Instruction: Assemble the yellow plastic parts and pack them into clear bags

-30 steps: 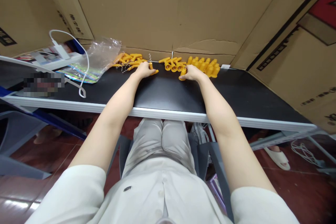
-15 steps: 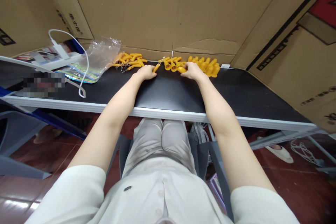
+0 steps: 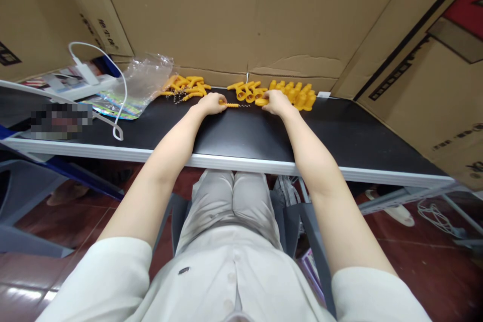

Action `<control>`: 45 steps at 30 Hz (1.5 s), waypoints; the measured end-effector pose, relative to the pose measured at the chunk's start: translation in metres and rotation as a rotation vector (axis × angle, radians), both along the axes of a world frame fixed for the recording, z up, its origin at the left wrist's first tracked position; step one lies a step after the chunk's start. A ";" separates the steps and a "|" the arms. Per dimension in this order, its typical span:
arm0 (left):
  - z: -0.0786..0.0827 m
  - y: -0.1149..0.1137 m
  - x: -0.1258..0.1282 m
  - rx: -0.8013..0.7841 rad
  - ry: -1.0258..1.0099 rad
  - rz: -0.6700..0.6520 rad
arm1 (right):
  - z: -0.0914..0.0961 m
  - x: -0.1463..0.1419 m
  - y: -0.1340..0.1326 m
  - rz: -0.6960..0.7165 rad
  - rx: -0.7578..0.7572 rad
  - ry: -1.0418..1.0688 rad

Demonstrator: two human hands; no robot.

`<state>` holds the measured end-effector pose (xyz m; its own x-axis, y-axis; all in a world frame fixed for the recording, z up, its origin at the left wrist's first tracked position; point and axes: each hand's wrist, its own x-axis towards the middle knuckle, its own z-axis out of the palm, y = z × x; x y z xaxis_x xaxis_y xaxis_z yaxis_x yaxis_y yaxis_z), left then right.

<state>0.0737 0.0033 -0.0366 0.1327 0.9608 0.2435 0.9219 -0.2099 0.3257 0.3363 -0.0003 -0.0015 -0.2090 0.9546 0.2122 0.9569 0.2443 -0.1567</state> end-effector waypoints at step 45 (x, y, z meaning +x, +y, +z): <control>0.023 -0.034 0.020 0.237 -0.086 0.036 | -0.005 -0.012 0.000 0.335 0.164 0.269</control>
